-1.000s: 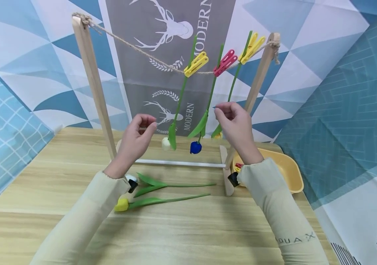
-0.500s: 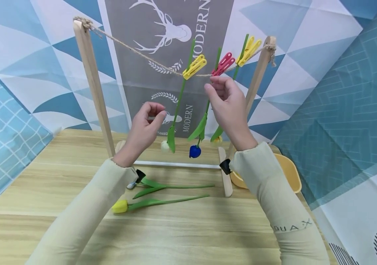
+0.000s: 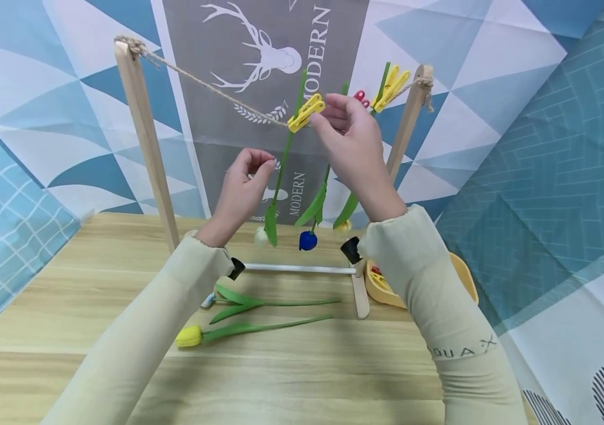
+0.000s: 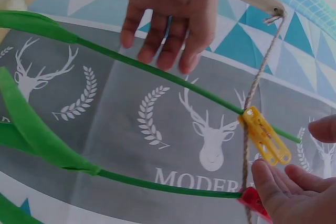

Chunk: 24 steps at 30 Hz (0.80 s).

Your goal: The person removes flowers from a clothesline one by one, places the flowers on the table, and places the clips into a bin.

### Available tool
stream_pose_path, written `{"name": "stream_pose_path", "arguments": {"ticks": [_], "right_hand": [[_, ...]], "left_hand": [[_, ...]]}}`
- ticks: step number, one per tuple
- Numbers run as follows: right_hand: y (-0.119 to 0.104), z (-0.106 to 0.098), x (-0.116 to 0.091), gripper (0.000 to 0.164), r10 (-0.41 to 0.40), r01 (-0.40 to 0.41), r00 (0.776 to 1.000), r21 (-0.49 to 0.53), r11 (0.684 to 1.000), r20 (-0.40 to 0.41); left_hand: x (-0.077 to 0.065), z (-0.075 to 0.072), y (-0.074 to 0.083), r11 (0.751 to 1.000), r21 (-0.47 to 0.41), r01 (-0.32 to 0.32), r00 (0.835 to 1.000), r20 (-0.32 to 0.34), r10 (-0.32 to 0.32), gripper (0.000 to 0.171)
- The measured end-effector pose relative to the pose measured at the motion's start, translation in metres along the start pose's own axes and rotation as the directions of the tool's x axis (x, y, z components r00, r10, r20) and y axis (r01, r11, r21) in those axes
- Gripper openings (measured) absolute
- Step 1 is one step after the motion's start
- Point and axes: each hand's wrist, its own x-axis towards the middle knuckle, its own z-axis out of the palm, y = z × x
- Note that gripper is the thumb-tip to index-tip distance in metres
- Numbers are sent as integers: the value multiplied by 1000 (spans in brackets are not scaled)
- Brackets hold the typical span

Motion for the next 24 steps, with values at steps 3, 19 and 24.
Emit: {"name": "stream_pose_path", "arguments": {"ticks": [3,19,24], "right_hand": [[-5,2,2,46,43,-42,998,-31,999,43],[-13,0,11,49,103,-99,989,-39,994,111],[-15,-1,13,49,91,-86,989,-41,995,113]], "left_hand": [[1,1,-3,1000,-13,8,1000,9,-8,19],[5,8,-6,999,-33,-25,996,82,28,23],[6,9,-4,999,-37,-30,996,85,33,24]]}}
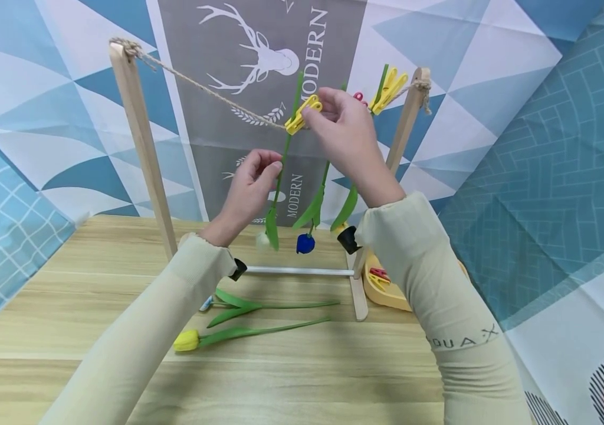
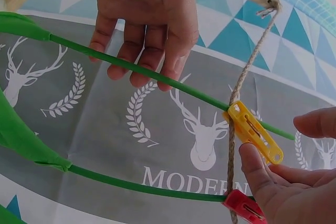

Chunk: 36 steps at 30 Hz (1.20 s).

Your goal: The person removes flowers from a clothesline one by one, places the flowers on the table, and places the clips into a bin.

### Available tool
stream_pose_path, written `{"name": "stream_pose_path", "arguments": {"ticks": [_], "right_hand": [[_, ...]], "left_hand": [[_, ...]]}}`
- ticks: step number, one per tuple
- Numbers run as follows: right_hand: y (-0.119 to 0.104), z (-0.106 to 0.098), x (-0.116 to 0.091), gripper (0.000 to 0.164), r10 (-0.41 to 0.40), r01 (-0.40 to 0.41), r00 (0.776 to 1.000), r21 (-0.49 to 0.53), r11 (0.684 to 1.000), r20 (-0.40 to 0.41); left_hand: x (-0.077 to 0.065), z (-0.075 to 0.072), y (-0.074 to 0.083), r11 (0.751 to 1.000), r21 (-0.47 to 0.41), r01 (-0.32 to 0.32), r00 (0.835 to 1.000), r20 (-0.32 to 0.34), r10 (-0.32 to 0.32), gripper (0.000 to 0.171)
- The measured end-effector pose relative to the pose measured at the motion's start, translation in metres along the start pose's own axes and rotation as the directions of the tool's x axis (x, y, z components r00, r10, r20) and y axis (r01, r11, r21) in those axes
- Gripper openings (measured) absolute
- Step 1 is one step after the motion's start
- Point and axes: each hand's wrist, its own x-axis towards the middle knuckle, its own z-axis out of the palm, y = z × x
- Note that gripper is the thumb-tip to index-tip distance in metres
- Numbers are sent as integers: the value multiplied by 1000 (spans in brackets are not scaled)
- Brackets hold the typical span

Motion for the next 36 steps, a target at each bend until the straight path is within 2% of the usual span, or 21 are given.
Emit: {"name": "stream_pose_path", "arguments": {"ticks": [10,15,23,36], "right_hand": [[-3,0,2,51,-5,5,1000,-53,999,14],[-4,0,3,51,4,-3,1000,-41,999,17],[-3,0,5,44,-6,6,1000,-24,1000,-21],[-1,-3,5,35,-66,62,997,-63,996,-51]], "left_hand": [[1,1,5,999,-47,-15,1000,24,16,25],[3,3,8,994,-112,-13,999,39,17,25],[3,9,11,980,-201,10,997,74,5,21],[-3,10,13,975,-223,-2,995,96,23,20]]}}
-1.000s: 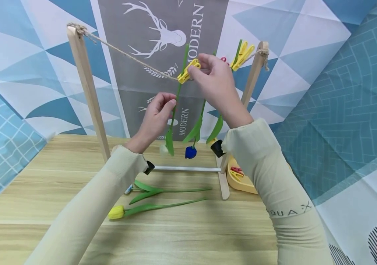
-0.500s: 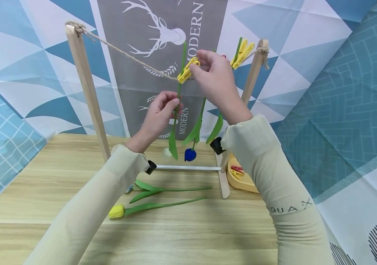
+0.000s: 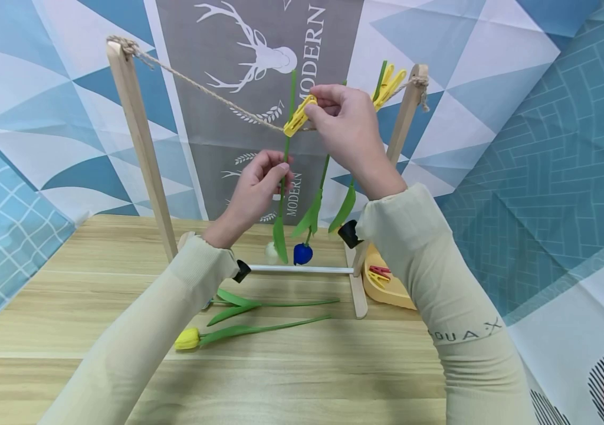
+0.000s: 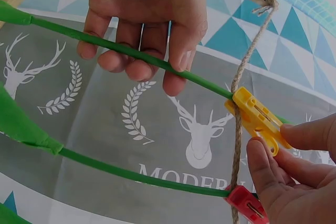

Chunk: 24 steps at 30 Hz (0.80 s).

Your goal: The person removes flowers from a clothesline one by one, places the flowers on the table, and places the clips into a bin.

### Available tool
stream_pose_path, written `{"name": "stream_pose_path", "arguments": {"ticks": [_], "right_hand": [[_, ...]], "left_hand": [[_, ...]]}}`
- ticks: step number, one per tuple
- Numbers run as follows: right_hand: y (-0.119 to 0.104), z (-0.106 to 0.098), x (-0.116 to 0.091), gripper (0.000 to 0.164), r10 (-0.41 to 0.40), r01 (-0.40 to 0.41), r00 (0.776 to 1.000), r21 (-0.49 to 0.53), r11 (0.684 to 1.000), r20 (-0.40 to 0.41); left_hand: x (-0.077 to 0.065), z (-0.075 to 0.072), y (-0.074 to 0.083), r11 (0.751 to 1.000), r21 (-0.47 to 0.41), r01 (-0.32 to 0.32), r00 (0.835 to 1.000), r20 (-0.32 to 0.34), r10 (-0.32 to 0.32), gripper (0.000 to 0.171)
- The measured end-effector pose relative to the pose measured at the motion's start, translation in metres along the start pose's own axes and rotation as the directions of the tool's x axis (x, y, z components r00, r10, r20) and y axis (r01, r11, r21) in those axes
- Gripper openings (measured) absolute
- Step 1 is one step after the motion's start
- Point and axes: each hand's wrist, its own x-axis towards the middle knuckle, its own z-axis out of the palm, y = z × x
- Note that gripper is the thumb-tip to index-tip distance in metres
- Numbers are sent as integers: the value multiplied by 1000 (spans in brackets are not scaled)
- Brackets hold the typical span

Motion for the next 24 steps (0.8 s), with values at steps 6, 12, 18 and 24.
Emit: {"name": "stream_pose_path", "arguments": {"ticks": [6,12,18,24], "right_hand": [[0,-2,0,35,8,-8,1000,35,999,0],[2,-4,-1,33,9,-10,1000,44,999,4],[4,-6,-1,34,25,-26,1000,56,998,6],[5,-6,-1,31,8,-8,1000,48,999,-14]], "left_hand": [[-1,0,2,1000,-8,5,1000,-2,-5,20],[-2,1,1,999,40,-7,1000,-12,8,21],[-2,1,0,994,100,-32,999,-19,34,25],[-2,1,1,994,101,-44,999,-14,46,23]]}}
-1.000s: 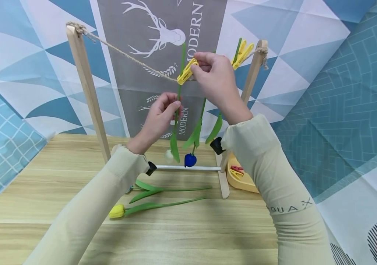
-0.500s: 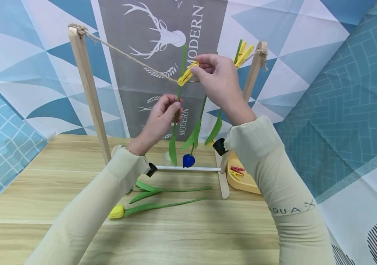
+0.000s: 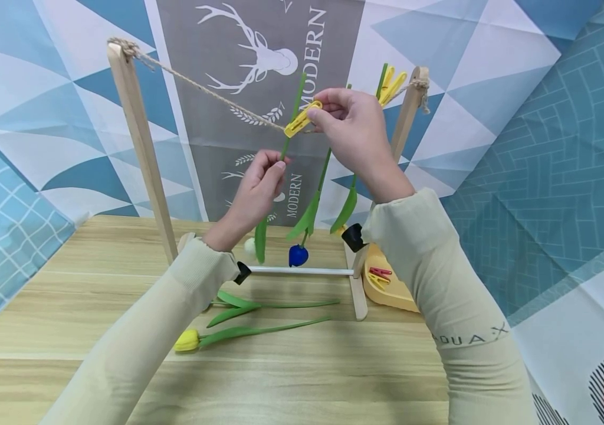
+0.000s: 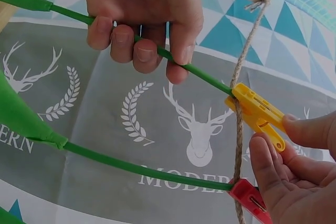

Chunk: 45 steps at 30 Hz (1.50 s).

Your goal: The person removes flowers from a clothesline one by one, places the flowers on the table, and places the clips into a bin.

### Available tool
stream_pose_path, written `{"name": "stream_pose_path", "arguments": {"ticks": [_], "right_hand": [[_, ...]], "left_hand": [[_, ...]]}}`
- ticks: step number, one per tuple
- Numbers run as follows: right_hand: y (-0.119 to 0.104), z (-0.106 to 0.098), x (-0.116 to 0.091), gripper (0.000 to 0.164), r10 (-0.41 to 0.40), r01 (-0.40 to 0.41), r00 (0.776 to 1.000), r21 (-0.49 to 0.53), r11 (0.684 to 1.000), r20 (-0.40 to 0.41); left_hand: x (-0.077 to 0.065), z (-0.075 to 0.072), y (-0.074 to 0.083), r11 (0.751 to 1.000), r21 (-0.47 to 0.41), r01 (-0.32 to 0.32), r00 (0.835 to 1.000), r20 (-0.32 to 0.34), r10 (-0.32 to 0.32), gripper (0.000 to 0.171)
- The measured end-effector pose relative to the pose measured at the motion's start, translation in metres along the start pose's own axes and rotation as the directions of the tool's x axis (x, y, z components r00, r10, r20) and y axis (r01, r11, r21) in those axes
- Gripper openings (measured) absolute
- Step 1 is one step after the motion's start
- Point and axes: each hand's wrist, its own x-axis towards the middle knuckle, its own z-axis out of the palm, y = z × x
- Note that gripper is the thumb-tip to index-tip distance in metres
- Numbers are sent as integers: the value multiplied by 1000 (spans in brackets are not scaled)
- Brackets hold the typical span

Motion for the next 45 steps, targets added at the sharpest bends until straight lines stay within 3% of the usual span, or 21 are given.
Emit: {"name": "stream_pose_path", "arguments": {"ticks": [15,25,33,38,45], "right_hand": [[2,2,-4,29,-23,22,999,-29,999,-29],[-2,-2,-6,27,-73,80,992,75,994,-102],[-1,-4,-6,29,-57,72,990,112,991,-126],[3,-8,-7,30,-47,74,991,222,972,-123],[13,-18,-12,34,-17,64,992,385,921,-125]], "left_hand": [[-1,1,2,999,53,4,1000,-20,-3,22],[1,-2,4,998,64,-23,999,-27,24,22],[-3,-8,1,996,90,-19,1000,-14,20,22],[-6,-11,-1,994,105,-16,1000,-12,17,19],[-10,-16,-6,983,185,-3,999,33,-4,19]]}}
